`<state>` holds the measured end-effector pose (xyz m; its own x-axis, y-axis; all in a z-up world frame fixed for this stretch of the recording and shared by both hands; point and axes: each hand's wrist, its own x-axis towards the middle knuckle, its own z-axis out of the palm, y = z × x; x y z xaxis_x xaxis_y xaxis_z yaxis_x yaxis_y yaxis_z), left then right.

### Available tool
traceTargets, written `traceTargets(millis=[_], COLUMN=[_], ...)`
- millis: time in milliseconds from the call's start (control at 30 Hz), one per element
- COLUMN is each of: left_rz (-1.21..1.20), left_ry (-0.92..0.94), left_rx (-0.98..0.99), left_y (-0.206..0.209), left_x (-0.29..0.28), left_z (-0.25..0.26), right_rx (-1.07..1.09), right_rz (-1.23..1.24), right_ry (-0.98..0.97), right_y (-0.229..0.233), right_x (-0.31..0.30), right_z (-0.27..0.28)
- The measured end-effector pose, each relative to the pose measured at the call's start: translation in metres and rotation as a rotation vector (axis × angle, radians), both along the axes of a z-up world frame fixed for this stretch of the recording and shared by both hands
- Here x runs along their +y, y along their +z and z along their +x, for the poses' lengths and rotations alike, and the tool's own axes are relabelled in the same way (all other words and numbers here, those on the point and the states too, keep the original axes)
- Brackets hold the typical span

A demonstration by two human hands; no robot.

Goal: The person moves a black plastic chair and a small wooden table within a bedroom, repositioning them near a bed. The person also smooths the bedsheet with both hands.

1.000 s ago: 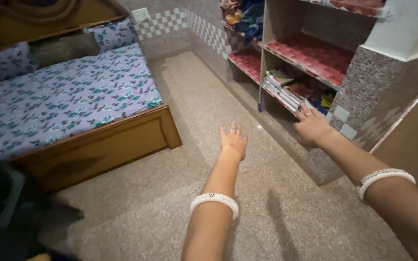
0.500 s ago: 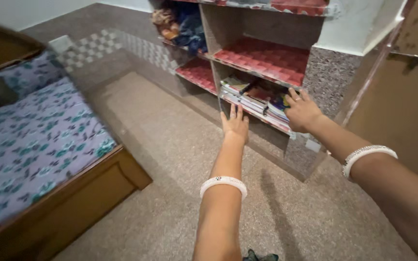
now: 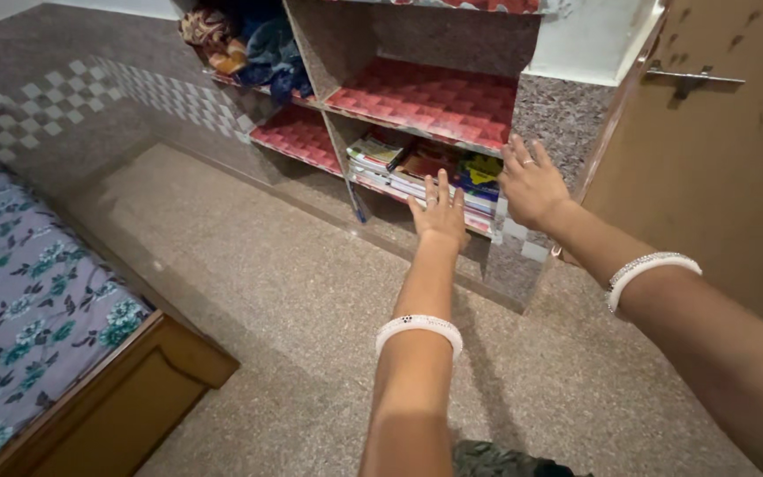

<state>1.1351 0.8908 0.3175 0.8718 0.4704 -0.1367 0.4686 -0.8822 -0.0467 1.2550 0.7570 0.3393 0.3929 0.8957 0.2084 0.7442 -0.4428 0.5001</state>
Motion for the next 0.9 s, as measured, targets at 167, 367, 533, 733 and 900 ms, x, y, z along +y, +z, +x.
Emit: traceTargets(millis=[167, 367, 533, 733, 900], left_rz=[0.029, 0.077, 0.145, 0.094, 0.140], left_ry=[0.000, 0.046, 0.123, 0.330, 0.502], left_rx=[-0.018, 0.005, -0.064, -0.021, 0.022], left_y=[0.001, -0.006, -0.013, -0.006, -0.007], left_x=[0.007, 0.029, 0.061, 0.109, 0.183], left_z=[0.008, 0.010, 0.000, -0.065, -0.122], right_rx=[-0.019, 0.013, 0.048, 0.102, 0.164], right_rz=[0.038, 0.063, 0.053, 0.063, 0.035], right_ry=[-0.043, -0.002, 0.103, 0.268, 0.383], right_y=[-0.016, -0.015, -0.017, -0.019, -0.012], right_x=[0.013, 0.054, 0.111, 0.201, 0.287], right_z=[0.015, 0.025, 0.011, -0.025, -0.078])
